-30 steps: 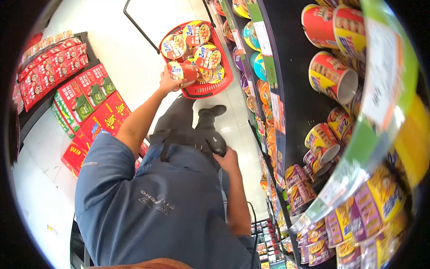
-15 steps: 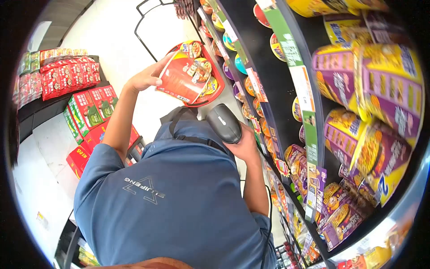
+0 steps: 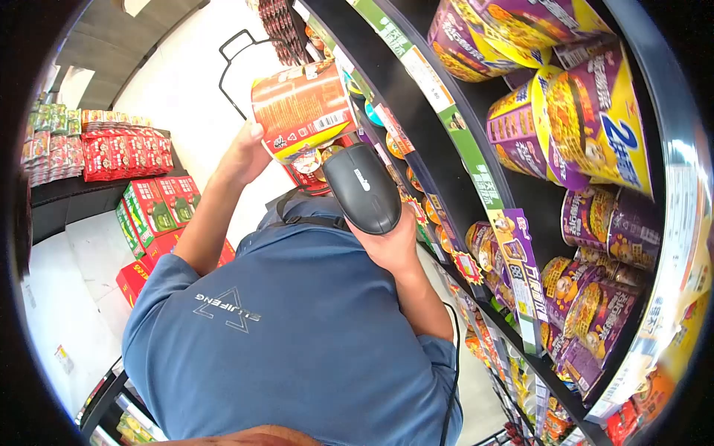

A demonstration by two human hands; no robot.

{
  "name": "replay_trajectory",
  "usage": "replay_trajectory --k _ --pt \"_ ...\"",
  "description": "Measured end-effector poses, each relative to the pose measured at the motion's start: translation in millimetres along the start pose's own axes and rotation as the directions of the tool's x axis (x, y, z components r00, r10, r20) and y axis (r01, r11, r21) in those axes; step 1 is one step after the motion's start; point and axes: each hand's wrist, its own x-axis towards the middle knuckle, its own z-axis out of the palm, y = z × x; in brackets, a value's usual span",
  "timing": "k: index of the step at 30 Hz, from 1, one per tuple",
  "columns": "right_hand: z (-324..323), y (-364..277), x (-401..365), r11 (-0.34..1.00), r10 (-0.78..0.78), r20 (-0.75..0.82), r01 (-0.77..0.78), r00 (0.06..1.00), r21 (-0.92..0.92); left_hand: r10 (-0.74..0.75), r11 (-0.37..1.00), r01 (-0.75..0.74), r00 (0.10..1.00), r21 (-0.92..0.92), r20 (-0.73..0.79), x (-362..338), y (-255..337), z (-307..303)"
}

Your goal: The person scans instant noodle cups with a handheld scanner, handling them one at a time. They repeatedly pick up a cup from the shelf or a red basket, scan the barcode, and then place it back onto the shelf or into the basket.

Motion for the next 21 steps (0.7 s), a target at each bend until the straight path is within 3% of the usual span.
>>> replay_trajectory --k 2,4,7,11,13,15,17,19,21 --pt "2 0 -3 0.997 0.016 -0.027 -0.014 0.999 0.076 0.000 1.000 0.000 1.000 0.009 -0.004 -6 -2 8" --pt "2 -6 -5 0.992 -0.127 -0.055 0.126 0.990 -0.020 -0.002 1.000 0.002 1.000 0.016 -0.004 -12 -5 13" --pt "0 0 -12 0.982 -0.185 -0.036 0.184 0.982 -0.038 0.038 0.998 -0.037 0.999 0.046 -0.024 -17 -10 21" --pt "-7 6 -20 0.971 -0.224 -0.010 0.223 0.974 -0.089 -0.020 0.993 0.026 0.998 0.112 -0.054 -19 -23 11" --pt "-13 9 -23 0.970 -0.207 -0.021 0.202 0.978 -0.134 -0.042 0.968 0.050 0.998 0.245 -0.037 -16 -31 14" --pt "-13 5 -25 0.951 -0.297 -0.087 0.286 0.951 -0.113 -0.046 0.959 0.056 0.998 0.278 -0.041 -11 -41 25" --pt "-19 7 -32 0.951 -0.294 -0.108 0.279 0.950 -0.131 -0.152 0.849 0.181 0.983 0.496 -0.099 -2 -48 37" --pt "-24 3 -39 0.935 -0.323 -0.074 0.306 0.944 -0.180 -0.171 0.793 0.180 0.983 0.582 -0.072 11 -60 47" --pt "-29 7 -45 0.957 -0.273 -0.071 0.264 0.959 -0.120 -0.066 0.625 -0.021 0.995 0.780 0.079 27 -81 53"
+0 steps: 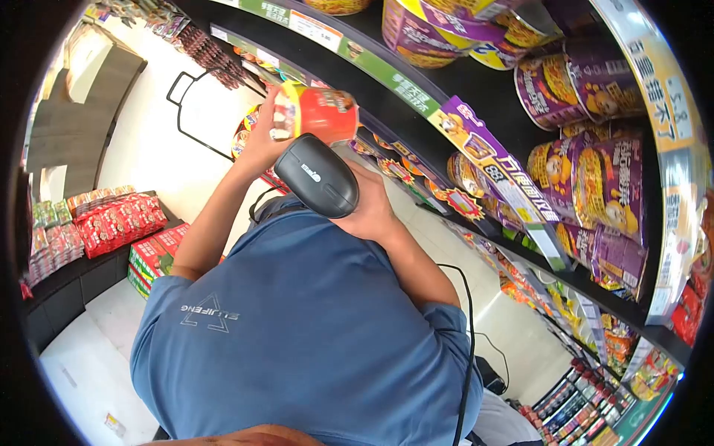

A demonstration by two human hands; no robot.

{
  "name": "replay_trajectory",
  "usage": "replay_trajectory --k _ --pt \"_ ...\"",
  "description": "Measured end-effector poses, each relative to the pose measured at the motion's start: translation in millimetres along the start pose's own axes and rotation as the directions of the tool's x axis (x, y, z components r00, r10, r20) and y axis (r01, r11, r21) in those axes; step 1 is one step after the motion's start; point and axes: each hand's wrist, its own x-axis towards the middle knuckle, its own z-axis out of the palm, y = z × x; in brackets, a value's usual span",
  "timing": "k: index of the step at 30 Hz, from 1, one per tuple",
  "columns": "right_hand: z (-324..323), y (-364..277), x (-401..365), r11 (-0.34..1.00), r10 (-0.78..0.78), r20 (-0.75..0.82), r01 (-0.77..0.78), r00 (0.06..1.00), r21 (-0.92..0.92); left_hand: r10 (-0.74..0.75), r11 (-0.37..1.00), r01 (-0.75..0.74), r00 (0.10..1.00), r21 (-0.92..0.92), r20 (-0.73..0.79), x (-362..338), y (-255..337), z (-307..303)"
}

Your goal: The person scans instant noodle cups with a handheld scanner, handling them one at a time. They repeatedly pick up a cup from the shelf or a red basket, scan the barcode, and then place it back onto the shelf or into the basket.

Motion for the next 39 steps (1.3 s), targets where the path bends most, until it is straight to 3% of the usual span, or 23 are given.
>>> replay_trajectory --k 2,4,7,8,11,14,18,20,25,39 --pt "-6 -4 -5 0.992 -0.070 0.062 0.076 0.996 -0.102 0.189 0.970 -0.193 0.981 0.146 0.045 27 -8 25" --pt "-5 -5 -12 0.999 -0.027 0.050 0.028 0.998 -0.030 0.285 0.845 -0.289 0.955 0.450 0.077 36 11 48" --pt "-9 -8 -18 0.997 -0.053 0.060 0.056 0.997 -0.053 0.375 0.780 -0.389 0.918 0.491 0.131 47 39 84" --pt "-11 -8 -21 0.995 -0.085 0.058 0.087 0.995 -0.047 0.326 0.766 -0.373 0.927 0.523 0.185 48 47 92" --pt "-19 -10 -27 0.992 -0.109 0.071 0.113 0.991 -0.050 0.409 0.697 -0.450 0.889 0.559 0.205 62 38 124" --pt "-20 -13 -30 0.990 -0.115 0.054 0.119 0.992 -0.076 0.369 0.704 -0.450 0.893 0.550 0.258 68 37 148" --pt "-26 -10 -35 0.993 0.006 0.161 0.013 0.987 -0.119 0.338 0.720 -0.424 0.906 0.549 0.257 72 42 170" --pt "-24 -12 -31 0.992 -0.099 0.133 0.109 0.986 -0.071 0.329 0.685 -0.447 0.894 0.575 0.303 77 43 179" --pt "-23 -22 -19 0.989 -0.098 0.252 0.123 0.963 -0.085 0.332 0.648 -0.487 0.873 0.585 0.358 87 34 204" --pt "-10 -19 -4 0.982 -0.079 0.421 0.142 0.904 -0.121 0.394 0.657 -0.477 0.877 0.584 0.274 90 14 225"
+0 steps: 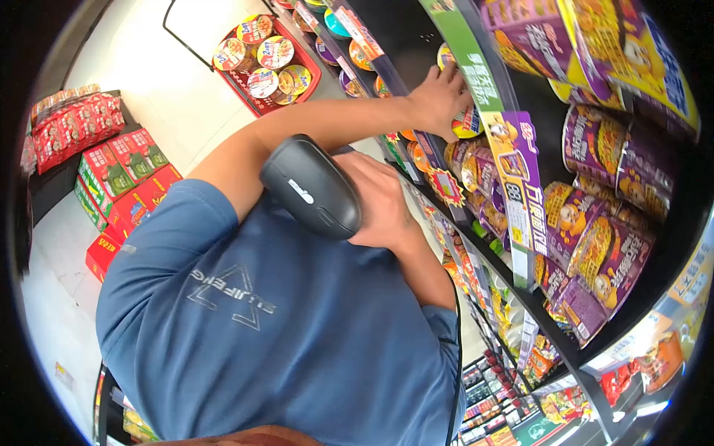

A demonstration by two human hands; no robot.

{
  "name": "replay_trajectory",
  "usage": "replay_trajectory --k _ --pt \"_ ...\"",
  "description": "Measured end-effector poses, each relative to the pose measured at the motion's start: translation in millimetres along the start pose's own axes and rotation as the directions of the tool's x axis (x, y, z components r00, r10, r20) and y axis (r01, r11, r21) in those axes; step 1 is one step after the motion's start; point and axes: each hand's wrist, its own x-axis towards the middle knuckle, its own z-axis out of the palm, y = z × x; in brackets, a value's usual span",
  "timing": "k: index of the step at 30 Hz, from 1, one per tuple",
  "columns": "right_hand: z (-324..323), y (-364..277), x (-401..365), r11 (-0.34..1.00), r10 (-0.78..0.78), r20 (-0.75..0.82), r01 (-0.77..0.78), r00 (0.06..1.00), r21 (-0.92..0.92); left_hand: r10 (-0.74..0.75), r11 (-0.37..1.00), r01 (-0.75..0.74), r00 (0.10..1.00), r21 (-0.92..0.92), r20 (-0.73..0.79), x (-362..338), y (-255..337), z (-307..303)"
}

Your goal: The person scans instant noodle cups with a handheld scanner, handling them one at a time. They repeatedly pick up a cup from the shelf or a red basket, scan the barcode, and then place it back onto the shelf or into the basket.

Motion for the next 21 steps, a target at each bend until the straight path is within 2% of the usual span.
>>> replay_trajectory --k 1,3,4,9,11,12,13,15,19,21 --pt "0 0 1 1.000 0.020 0.005 -0.020 1.000 -0.020 0.009 1.000 -0.008 0.992 0.011 -0.126 -2 -3 9" --pt "0 1 2 0.999 0.033 0.019 -0.033 0.999 -0.031 0.026 1.000 -0.026 0.980 0.002 -0.196 -3 -7 10" --pt "0 2 3 0.999 0.031 0.025 -0.031 0.999 -0.026 0.036 0.999 -0.036 0.999 -0.025 -0.006 0 -8 10" --pt "0 1 8 0.999 0.050 0.034 -0.050 0.998 -0.020 0.040 0.998 -0.043 0.998 -0.050 -0.058 -2 -13 18" --pt "1 2 11 0.999 0.030 0.034 -0.029 0.999 -0.018 0.044 0.971 -0.072 0.991 -0.226 -0.128 -5 -17 17" --pt "1 2 12 1.000 0.014 0.031 -0.014 0.999 -0.020 0.022 0.969 -0.057 0.989 -0.241 -0.146 -9 -17 13" --pt "1 3 13 1.000 0.011 0.034 -0.010 0.999 -0.016 0.018 0.970 -0.053 0.989 -0.238 -0.146 -12 -19 11" --pt "2 4 14 0.999 -0.003 0.037 0.005 0.999 -0.034 -0.044 0.929 0.006 0.995 -0.369 -0.093 -17 -23 11" --pt "3 7 15 0.999 -0.020 0.054 0.022 0.998 -0.030 -0.066 0.947 0.040 0.995 -0.319 -0.073 -23 -28 22" --pt "2 9 13 1.000 0.030 0.101 -0.030 0.994 -0.006 -0.048 0.916 0.005 0.994 -0.402 -0.097 -21 -30 27"
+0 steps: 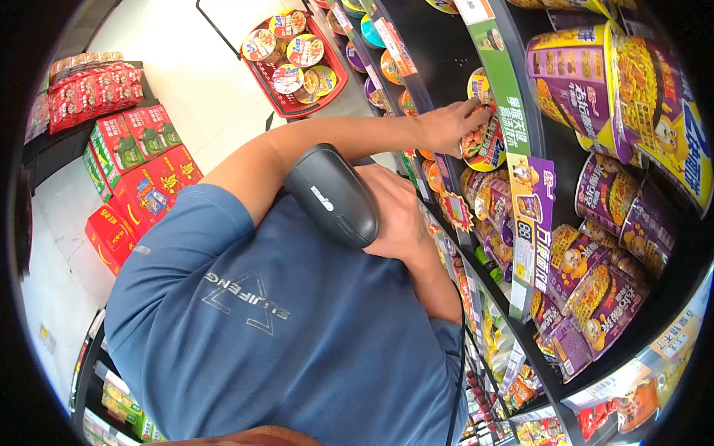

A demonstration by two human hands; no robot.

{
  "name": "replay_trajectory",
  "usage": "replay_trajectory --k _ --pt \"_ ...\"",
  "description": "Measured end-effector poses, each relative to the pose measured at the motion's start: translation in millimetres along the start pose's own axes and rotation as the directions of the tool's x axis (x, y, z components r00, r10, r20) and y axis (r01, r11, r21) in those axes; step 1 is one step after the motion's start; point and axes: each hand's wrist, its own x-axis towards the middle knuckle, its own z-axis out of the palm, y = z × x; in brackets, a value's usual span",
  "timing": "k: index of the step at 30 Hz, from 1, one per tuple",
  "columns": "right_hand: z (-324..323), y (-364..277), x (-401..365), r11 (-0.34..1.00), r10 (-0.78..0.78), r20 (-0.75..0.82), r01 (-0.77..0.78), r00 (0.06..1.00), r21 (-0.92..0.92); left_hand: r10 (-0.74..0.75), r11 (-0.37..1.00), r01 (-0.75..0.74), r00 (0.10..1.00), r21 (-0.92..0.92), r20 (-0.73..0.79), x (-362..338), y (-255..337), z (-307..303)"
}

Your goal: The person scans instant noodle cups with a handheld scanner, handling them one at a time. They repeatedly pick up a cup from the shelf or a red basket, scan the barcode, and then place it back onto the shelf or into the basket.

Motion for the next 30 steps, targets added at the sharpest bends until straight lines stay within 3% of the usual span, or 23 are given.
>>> replay_trajectory --k 4,8,13,17,20,22,27,30 --pt "0 6 -3 0.999 -0.009 -0.011 0.009 1.000 0.041 0.056 0.997 -0.058 0.997 -0.052 -0.043 -2 -5 7" --pt "-1 7 -1 0.999 -0.002 -0.006 0.002 1.000 0.040 0.011 0.999 -0.010 1.000 -0.047 0.011 -11 -4 -10" --pt "1 5 6 0.999 0.027 0.017 -0.028 0.999 0.037 -0.079 0.992 0.102 0.965 -0.081 0.249 -19 -18 -21" --pt "7 5 17 0.998 0.027 0.043 -0.029 0.999 0.058 -0.036 0.989 0.062 0.982 -0.135 0.184 -24 -19 -19" --pt "8 5 24 0.998 0.024 0.063 -0.027 0.998 0.055 -0.082 0.982 0.123 0.960 -0.142 0.268 -23 -24 -25" --pt "11 5 28 0.999 0.019 0.067 -0.022 0.998 0.043 0.014 0.987 0.029 0.965 -0.159 0.260 -24 -33 -26" --pt "18 13 32 0.999 0.008 0.033 -0.009 0.999 0.036 -0.030 0.980 0.107 0.914 -0.168 0.405 -17 -21 -50" --pt "20 13 36 0.999 0.012 0.024 -0.013 1.000 0.042 -0.060 0.981 0.138 0.883 -0.136 0.465 -16 -46 -48"
